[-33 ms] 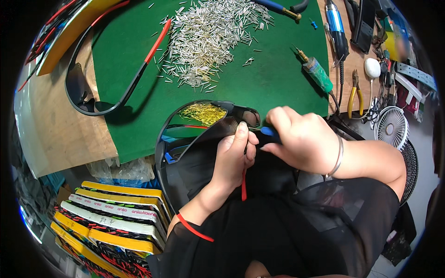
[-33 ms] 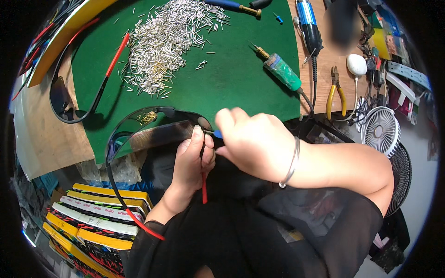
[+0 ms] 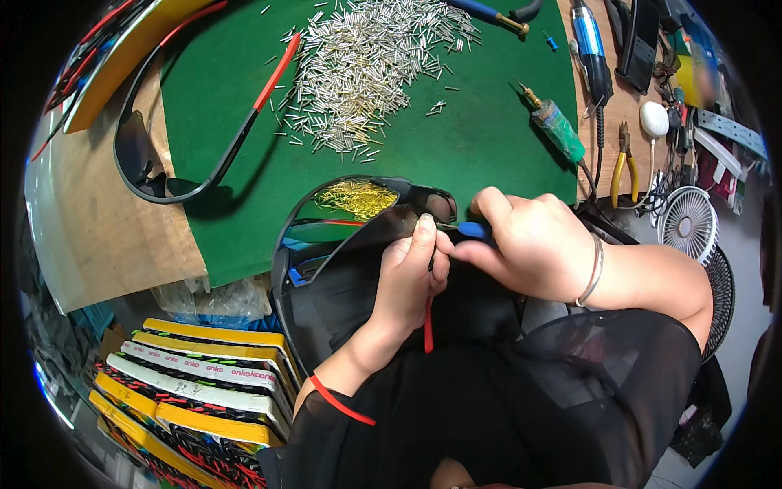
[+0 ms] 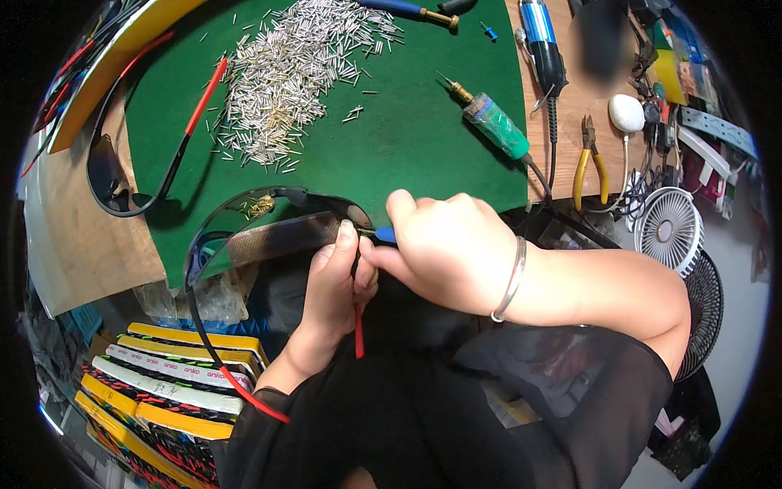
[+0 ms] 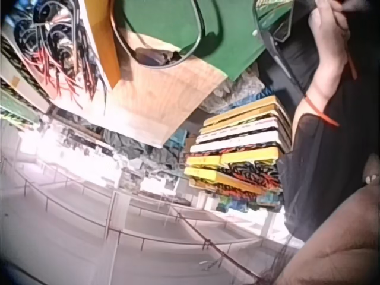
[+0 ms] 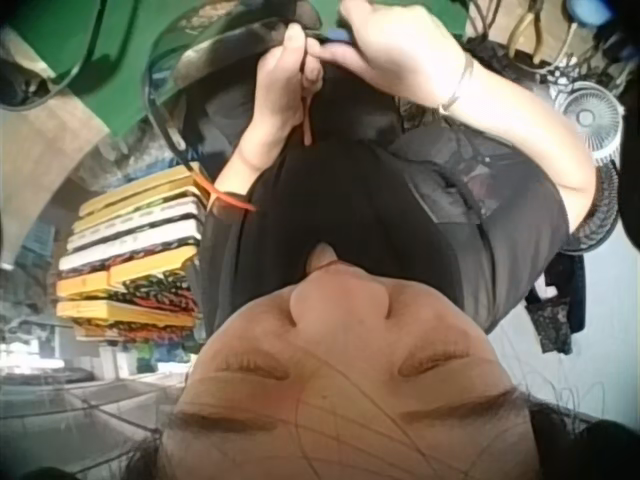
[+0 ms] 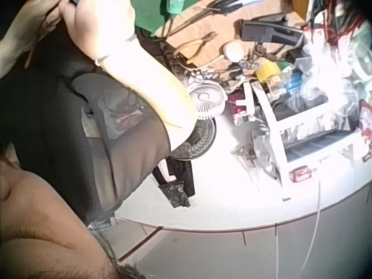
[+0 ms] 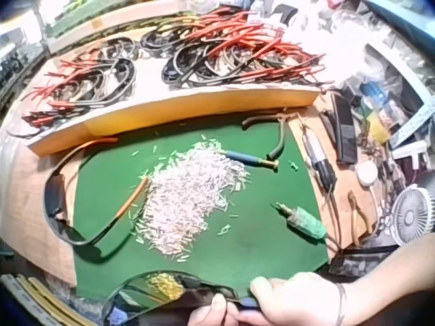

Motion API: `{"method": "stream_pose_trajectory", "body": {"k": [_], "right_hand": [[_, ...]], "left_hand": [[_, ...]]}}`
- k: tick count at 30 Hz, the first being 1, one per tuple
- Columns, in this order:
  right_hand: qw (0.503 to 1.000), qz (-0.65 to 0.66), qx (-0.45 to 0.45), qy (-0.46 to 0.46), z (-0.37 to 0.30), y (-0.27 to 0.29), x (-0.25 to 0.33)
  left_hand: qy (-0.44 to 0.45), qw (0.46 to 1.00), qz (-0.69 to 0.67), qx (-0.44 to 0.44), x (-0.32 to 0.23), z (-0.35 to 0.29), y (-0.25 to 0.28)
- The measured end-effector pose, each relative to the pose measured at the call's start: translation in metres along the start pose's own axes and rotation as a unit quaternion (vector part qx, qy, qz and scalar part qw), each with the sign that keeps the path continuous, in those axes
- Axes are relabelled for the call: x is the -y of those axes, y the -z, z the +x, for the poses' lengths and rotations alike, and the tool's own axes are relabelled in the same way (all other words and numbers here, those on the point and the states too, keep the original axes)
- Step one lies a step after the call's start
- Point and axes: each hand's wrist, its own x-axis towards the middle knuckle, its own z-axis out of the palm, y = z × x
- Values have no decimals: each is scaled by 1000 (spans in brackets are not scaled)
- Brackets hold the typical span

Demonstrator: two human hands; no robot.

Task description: The person assembles sunglasses by inserting small metal pins into the frame arms using a blue-handled tool. They repeatedly pick up sunglasses from a tray, insert pins into both arms, and place the finished units back into the tray.

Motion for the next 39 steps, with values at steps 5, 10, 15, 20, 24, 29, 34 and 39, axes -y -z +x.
{"method": "stream_pose_trajectory", "body": {"k": [5,10,15,20,24,29,34,39], "right_hand": [[996,-41,-79,22,-2,-5,10],[1000,-13,-13,18,-3,-2,1],[1000,10,-22,2,0,2,4],[999,-22,-4,22,-6,-3,4],[1000,-11,-26,6,1,5,8],[999,-1,34,0,-7,0,6],[1000,1,14,-23,-2,5,10],[999,-18,-30,1,-1,1,11]], "left_hand": [[-5,1000,2,-3,-2,-1,-3],[0,1000,4,-10,-2,0,-2],[2,1000,1,-19,-4,-1,-6],[4,999,-28,25,-1,-1,3],[3,1000,-28,9,-2,-1,1],[4,999,-28,19,-2,-1,2],[-2,1000,-2,8,-1,0,-1],[0,999,-44,28,0,-1,3]]}}
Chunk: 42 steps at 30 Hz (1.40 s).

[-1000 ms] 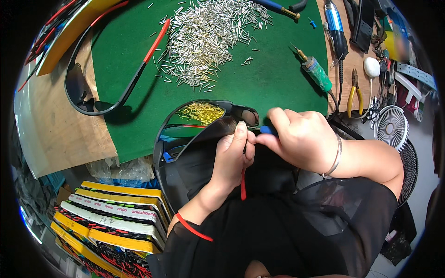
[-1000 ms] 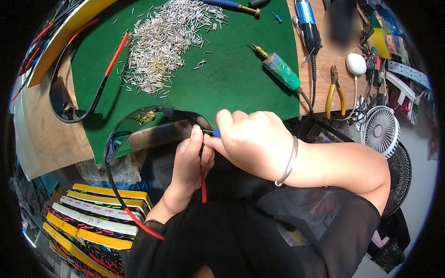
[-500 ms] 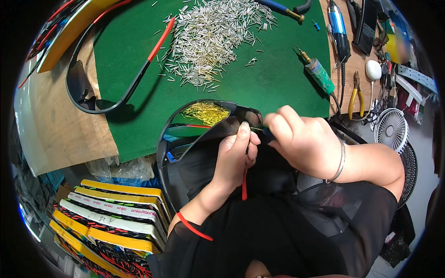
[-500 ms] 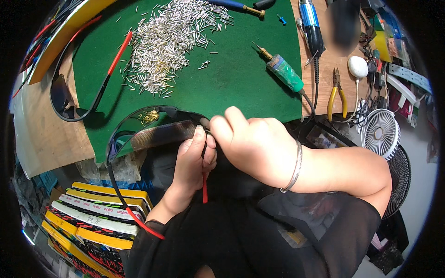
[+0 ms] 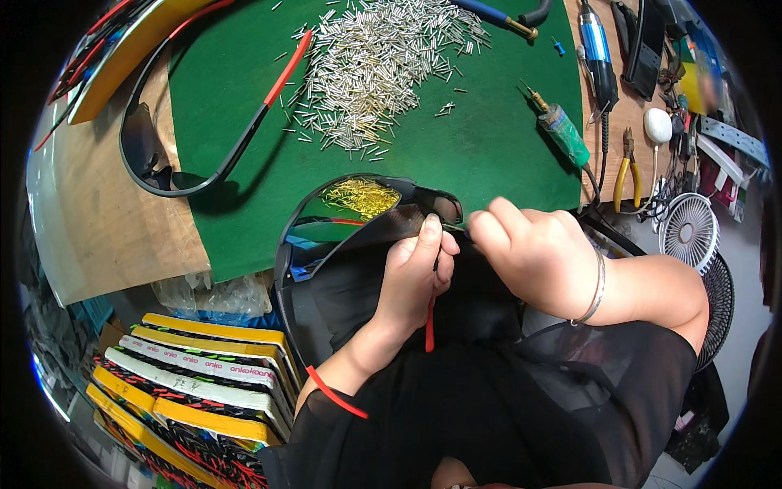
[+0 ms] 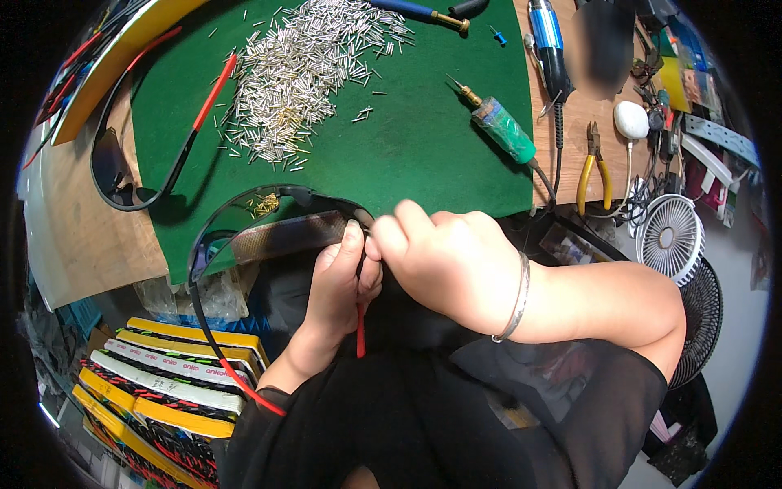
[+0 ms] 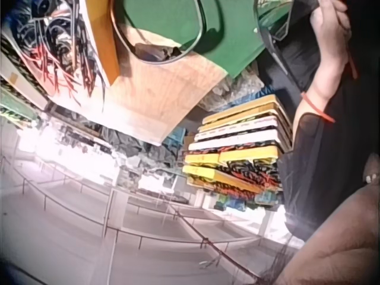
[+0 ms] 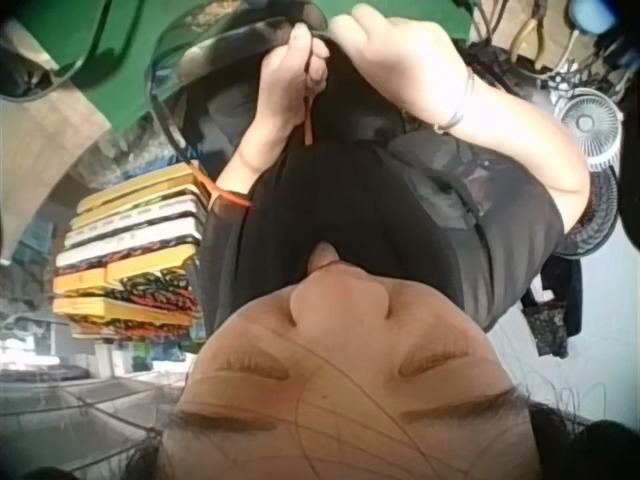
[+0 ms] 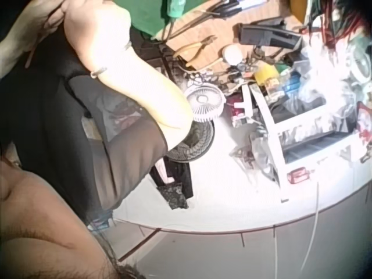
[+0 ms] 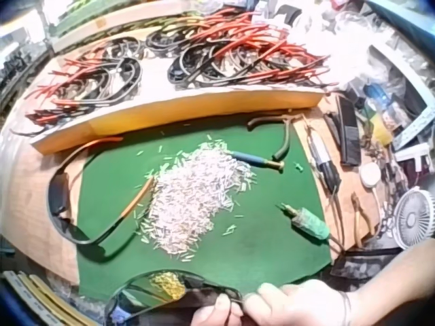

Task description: The person assembles sunglasses by inserting small metal pins into the frame arms using a blue-handled tool. They repeatedly pick up sunglasses from a tray, insert pins into both arms, and place the finished units back into the tray.

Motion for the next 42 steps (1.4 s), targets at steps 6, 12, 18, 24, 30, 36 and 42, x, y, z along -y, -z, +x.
{"method": "stream_pose_trajectory", "body": {"k": [6,12,18,24,30,36,42], "right_hand": [[998,0,61,-11,-7,-2,-3],[999,30,12,-1,1,2,-1],[999,33,24,31,-2,-3,-9],[999,46,2,5,-6,-6,-9],[1000,-1,-27,12,-2,-2,0],[1000,20,6,4,-6,-4,-5],[998,56,29,-31,-6,-2,-7]], "left_hand": [[2,1000,8,-5,0,0,1],[-9,1000,10,3,2,1,2],[3,1000,10,-4,-1,0,0],[8,999,26,-24,-2,-1,-1],[0,999,46,-13,0,2,-1],[-5,999,51,-18,0,1,-2],[-1,999,31,-20,-1,0,-1]]}}
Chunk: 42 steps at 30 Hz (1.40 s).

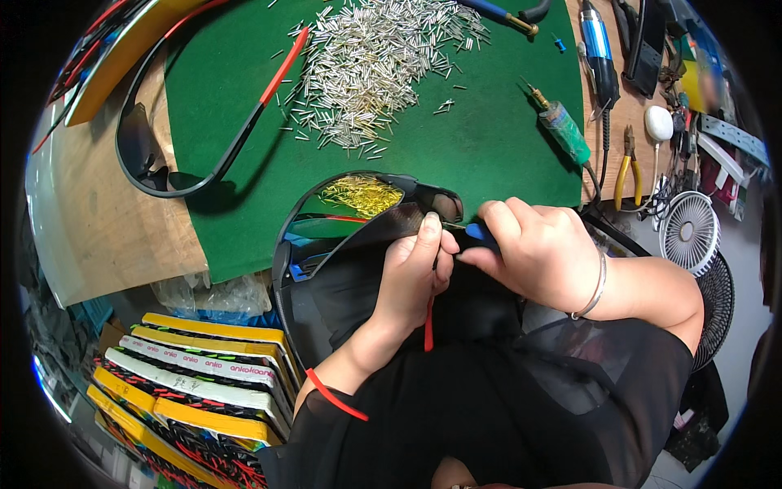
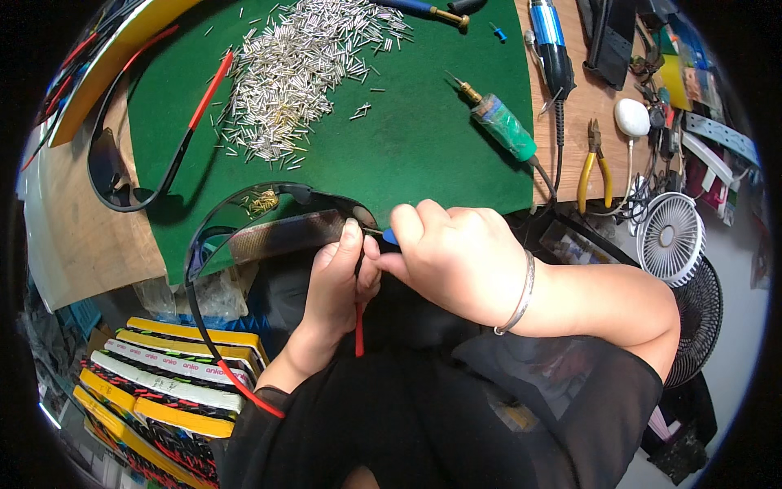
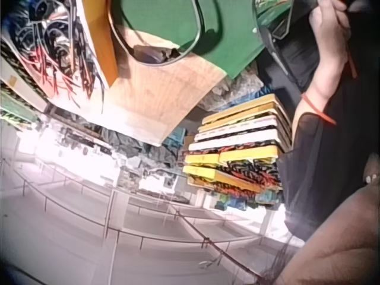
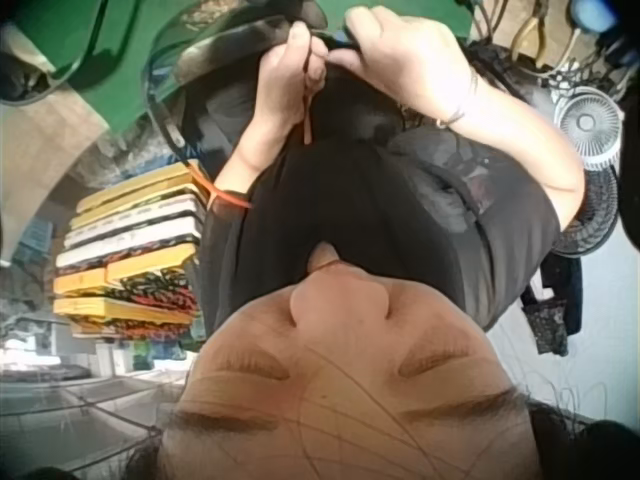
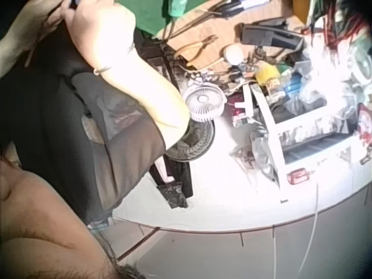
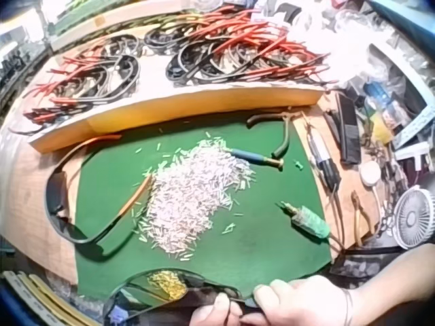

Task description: The person assembles sunglasses by inserting small metal pins into the frame arms using a blue-handled tool. They repeatedly pick up sunglasses from a tray, insert pins into both arms, and place the finished units back into the tray.

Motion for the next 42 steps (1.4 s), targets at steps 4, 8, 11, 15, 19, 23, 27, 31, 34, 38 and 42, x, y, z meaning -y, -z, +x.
{"method": "stream_pose_trajectory", "body": {"k": [4,8,11,15,19,23,27,31,34,38,42], "right_hand": [[997,-45,-38,49,1,-3,1],[1000,-18,-6,19,3,2,2],[999,-28,7,23,-2,-3,-2],[997,-57,-21,46,2,1,4],[1000,-19,3,11,-1,-1,2],[999,-26,6,20,1,1,2],[1000,27,3,-1,3,5,4],[1000,-9,25,10,-3,-2,0],[1000,3,1,12,1,0,1],[1000,-5,13,11,-2,-2,-1],[1000,-4,-10,26,1,-2,0]], "left_hand": [[-6,1000,13,6,1,1,-1],[2,1000,24,-16,-2,-1,-3],[0,1000,-6,4,0,0,1],[1,1000,-8,3,1,1,0],[5,1000,-2,7,1,1,2],[9,1000,28,-9,0,1,-2],[2,1000,27,-11,-1,0,-3],[3,999,35,-8,0,1,-1],[2,999,34,-10,0,1,-2],[3,1000,30,-5,-1,1,-2],[-4,999,35,-8,0,1,-2]]}}
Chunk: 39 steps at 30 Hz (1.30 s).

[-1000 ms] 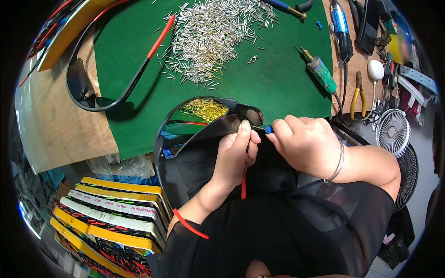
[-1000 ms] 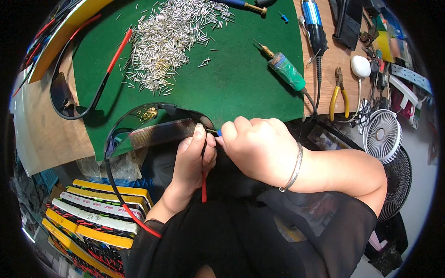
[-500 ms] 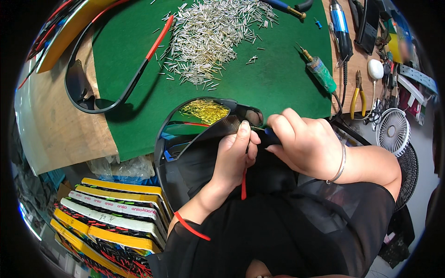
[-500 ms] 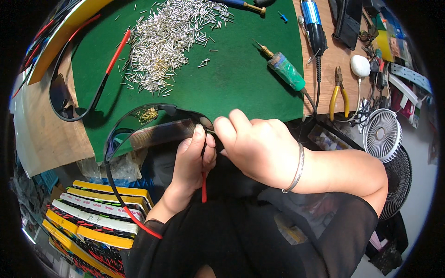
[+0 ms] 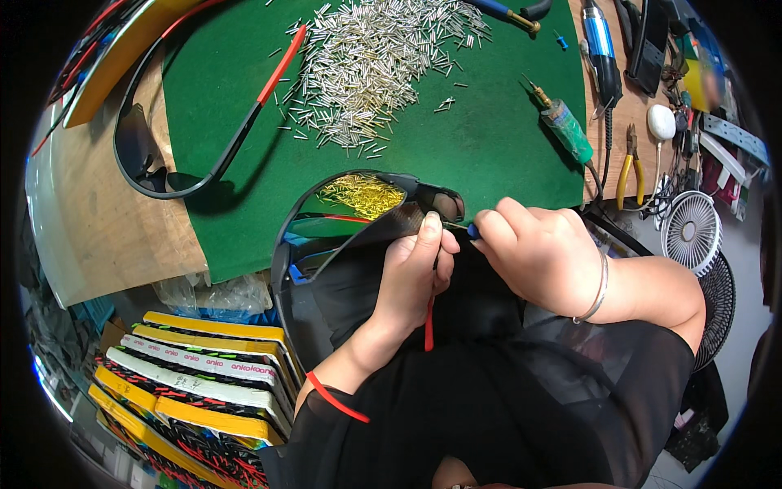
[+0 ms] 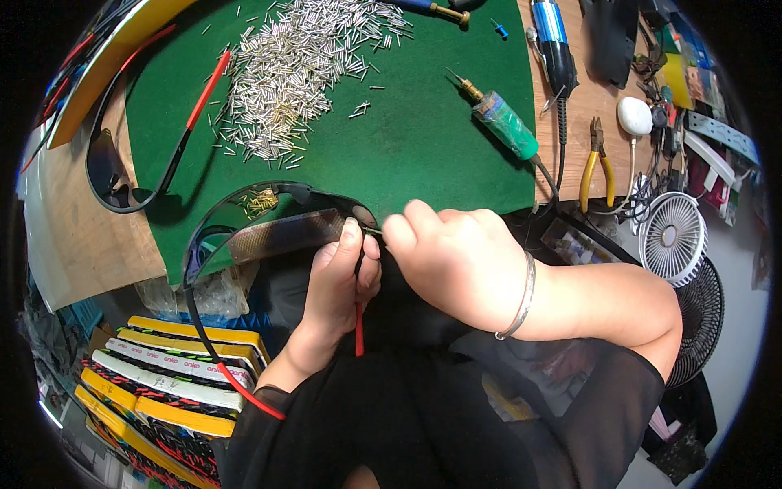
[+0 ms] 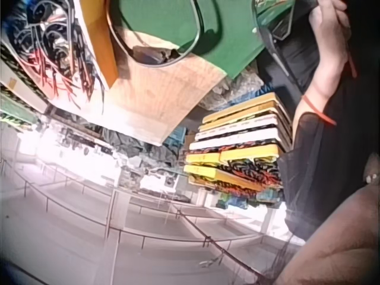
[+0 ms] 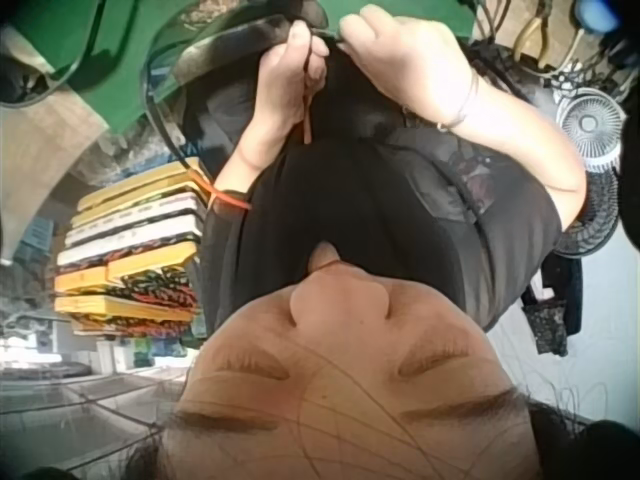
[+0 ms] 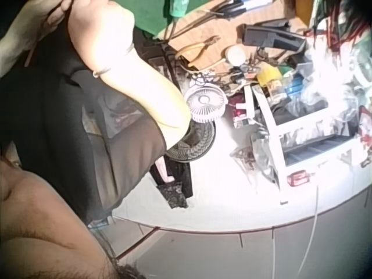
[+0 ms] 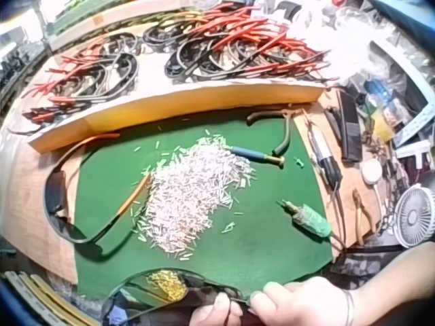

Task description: The person assembles sunglasses by inserting small metal pins into the frame arms using a blue-handled tool. They repeatedly pick up sunglasses from a tray, insert pins into both arms, and place the finished units back into the tray.

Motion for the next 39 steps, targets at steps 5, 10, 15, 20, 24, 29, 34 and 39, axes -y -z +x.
{"method": "stream_pose_trajectory", "body": {"k": [5,10,15,20,24,29,34,39], "right_hand": [[1000,6,10,-20,1,3,1],[1000,0,10,-10,1,2,2],[998,19,39,-37,1,6,2],[999,22,32,0,2,6,-1],[996,78,41,-22,3,8,-2],[997,56,59,-3,1,4,-8],[997,68,26,9,6,5,-8],[1000,7,21,7,-1,0,-1]], "left_hand": [[-4,1000,-11,3,1,0,0],[-9,1000,-3,2,0,0,0],[-2,1000,-2,1,0,0,0],[-2,1000,4,-1,-1,-1,-1],[-5,1000,-1,2,0,0,0],[0,1000,7,1,-2,0,-1],[-2,1000,1,4,0,0,1],[-2,1000,13,11,0,1,2]]}}
